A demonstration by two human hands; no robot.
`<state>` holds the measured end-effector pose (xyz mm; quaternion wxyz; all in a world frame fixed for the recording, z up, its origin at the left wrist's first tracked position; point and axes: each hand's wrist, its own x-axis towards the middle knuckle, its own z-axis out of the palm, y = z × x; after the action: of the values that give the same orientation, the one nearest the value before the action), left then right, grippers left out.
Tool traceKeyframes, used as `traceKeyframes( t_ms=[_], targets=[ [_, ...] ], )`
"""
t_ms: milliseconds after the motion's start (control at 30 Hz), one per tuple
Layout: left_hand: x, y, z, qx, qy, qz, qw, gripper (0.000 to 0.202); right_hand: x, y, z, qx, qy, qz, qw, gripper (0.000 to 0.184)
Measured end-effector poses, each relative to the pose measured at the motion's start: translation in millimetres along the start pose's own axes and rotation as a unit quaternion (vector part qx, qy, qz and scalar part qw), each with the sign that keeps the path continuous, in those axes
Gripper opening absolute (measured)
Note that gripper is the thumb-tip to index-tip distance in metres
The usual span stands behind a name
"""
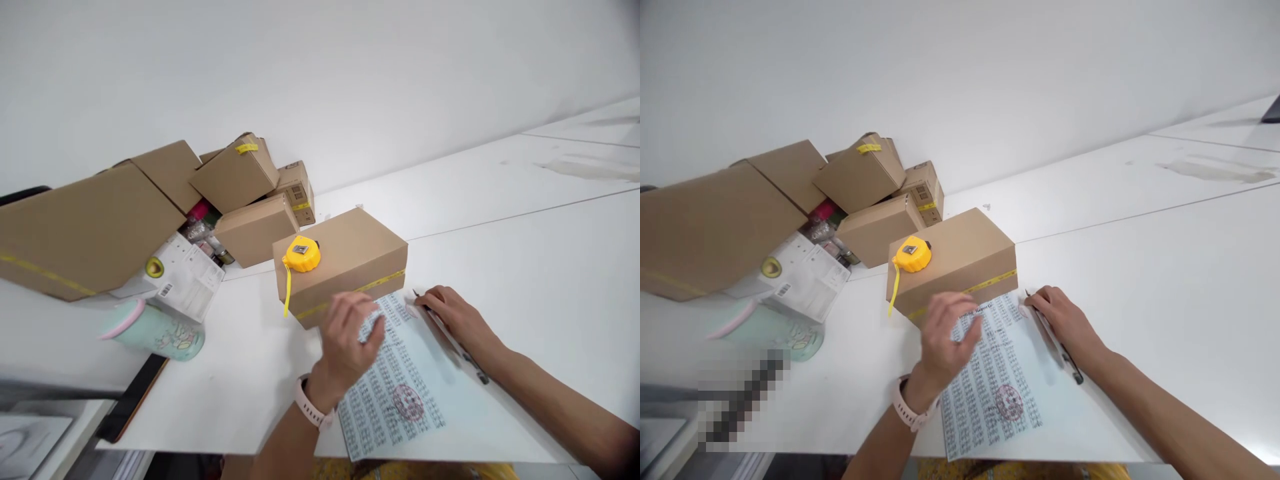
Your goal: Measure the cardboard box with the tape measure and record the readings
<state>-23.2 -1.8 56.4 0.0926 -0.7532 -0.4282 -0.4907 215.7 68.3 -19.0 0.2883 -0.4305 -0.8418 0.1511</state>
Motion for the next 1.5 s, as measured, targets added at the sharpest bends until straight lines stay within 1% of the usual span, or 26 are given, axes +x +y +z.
traceKeyframes(
  t_ms=[33, 67, 100, 133, 200, 267, 333, 400, 467, 500, 533, 567, 600, 633, 700, 733, 800, 867, 933, 1033, 1133, 1200, 1267, 1300, 1400, 1500],
  targets=[
    [10.5, -1.7, -9.4, 0.050, 0.053, 0.002, 0.997, 0.016, -0.5, 1.4, 1.9, -0.012, -0.006, -0.015, 1.000, 0.030],
    [20.9, -5.3, -18.3, 0.102, 0.084, -0.011, 0.991, 0.018, -0.6, 2.6, 4.0, -0.020, -0.006, -0.025, 0.999, 0.032],
    [30.8, -10.6, -26.0, 0.148, 0.097, -0.039, 0.983, 0.021, -0.5, 3.8, 6.1, -0.027, 0.001, -0.030, 0.999, 0.034],
    [39.8, -17.2, -32.2, 0.186, 0.091, -0.078, 0.975, 0.027, -0.2, 5.0, 8.1, -0.033, 0.011, -0.029, 0.999, 0.036],
    [54.8, -32.0, -39.3, 0.227, 0.047, -0.171, 0.958, 0.051, 0.3, 7.3, 10.7, -0.040, 0.035, -0.015, 0.998, 0.039],
    [66.5, -44.5, -41.3, 0.223, -0.007, -0.254, 0.941, 0.072, 0.0, 8.5, 10.6, -0.041, 0.066, 0.006, 0.997, 0.038],
    [75.6, -49.9, -42.2, 0.184, -0.031, -0.317, 0.930, 0.076, -0.9, 6.6, 6.5, -0.033, 0.116, 0.025, 0.992, 0.034],
    [82.3, -45.5, -45.3, 0.104, -0.016, -0.352, 0.930, 0.073, -0.8, -1.2, -2.9, -0.009, 0.198, 0.043, 0.979, 0.030],
    [86.3, -32.4, -50.6, -0.052, 0.005, -0.374, 0.926, 0.066, 2.8, -16.3, -17.9, 0.037, 0.274, 0.067, 0.959, 0.028],
    [87.5, -24.0, -53.3, -0.151, 0.005, -0.383, 0.911, 0.061, 6.9, -26.6, -27.3, 0.073, 0.286, 0.084, 0.952, 0.028],
    [88.3, -15.4, -55.7, -0.246, -0.001, -0.392, 0.886, 0.057, 12.7, -38.2, -37.4, 0.118, 0.278, 0.105, 0.947, 0.029],
    [88.9, -7.2, -57.2, -0.323, -0.011, -0.401, 0.857, 0.053, 20.2, -50.7, -47.9, 0.178, 0.238, 0.127, 0.946, 0.032],
    [89.4, -0.1, -57.9, -0.375, -0.024, -0.407, 0.833, 0.051, 29.3, -63.4, -58.1, 0.248, 0.176, 0.148, 0.941, 0.035],
    [89.9, 5.5, -57.8, -0.401, -0.037, -0.410, 0.818, 0.049, 39.3, -75.7, -67.4, 0.320, 0.107, 0.160, 0.928, 0.041],
    [90.3, 11.8, -56.1, -0.409, -0.065, -0.413, 0.811, 0.047, 59.9, -96.8, -81.6, 0.424, 0.004, 0.155, 0.892, 0.054],
    [90.2, 12.8, -55.2, -0.405, -0.078, -0.415, 0.811, 0.048, 68.9, -105.1, -85.9, 0.448, -0.041, 0.150, 0.880, 0.057],
    [89.0, 12.3, -54.7, -0.395, -0.097, -0.421, 0.811, 0.052, 82.1, -117.6, -89.1, 0.466, -0.098, 0.147, 0.867, 0.061],
    [87.5, 10.8, -56.6, -0.389, -0.105, -0.421, 0.813, 0.055, 89.1, -126.2, -87.4, 0.461, -0.127, 0.157, 0.864, 0.061],
    [87.3, 9.0, -61.0, -0.390, -0.116, -0.421, 0.811, 0.056, 94.0, -133.0, -84.4, 0.460, -0.138, 0.169, 0.860, 0.060],
    [92.3, 1.6, -72.4, -0.397, -0.124, -0.419, 0.807, 0.053, 109.9, -138.3, -84.3, 0.488, -0.146, 0.173, 0.843, 0.053],
    [101.4, -20.7, -93.1, -0.383, -0.103, -0.419, 0.817, 0.049, 141.9, -126.5, -92.7, 0.523, -0.111, 0.162, 0.829, 0.040],
    [104.9, -44.8, -113.4, -0.363, -0.095, -0.436, 0.818, 0.045, 165.6, -105.3, -99.2, 0.524, -0.067, 0.168, 0.832, 0.032],
    [102.9, -72.3, -136.8, -0.341, -0.101, -0.467, 0.810, 0.040, 183.4, -77.8, -101.5, 0.496, -0.035, 0.190, 0.846, 0.035],
    [99.4, -85.8, -148.3, -0.328, -0.103, -0.484, 0.805, 0.038, 188.9, -64.1, -100.2, 0.469, -0.031, 0.204, 0.859, 0.037],
    [83.1, -118.9, -176.2, -0.295, -0.121, -0.529, 0.786, 0.034, 192.7, -32.4, -87.0, 0.422, -0.038, 0.236, 0.875, 0.042],
    [67.8, -138.3, -189.5, -0.278, -0.140, -0.553, 0.773, 0.033, 188.1, -21.0, -68.7, 0.389, -0.057, 0.245, 0.886, 0.044]
  ],
)
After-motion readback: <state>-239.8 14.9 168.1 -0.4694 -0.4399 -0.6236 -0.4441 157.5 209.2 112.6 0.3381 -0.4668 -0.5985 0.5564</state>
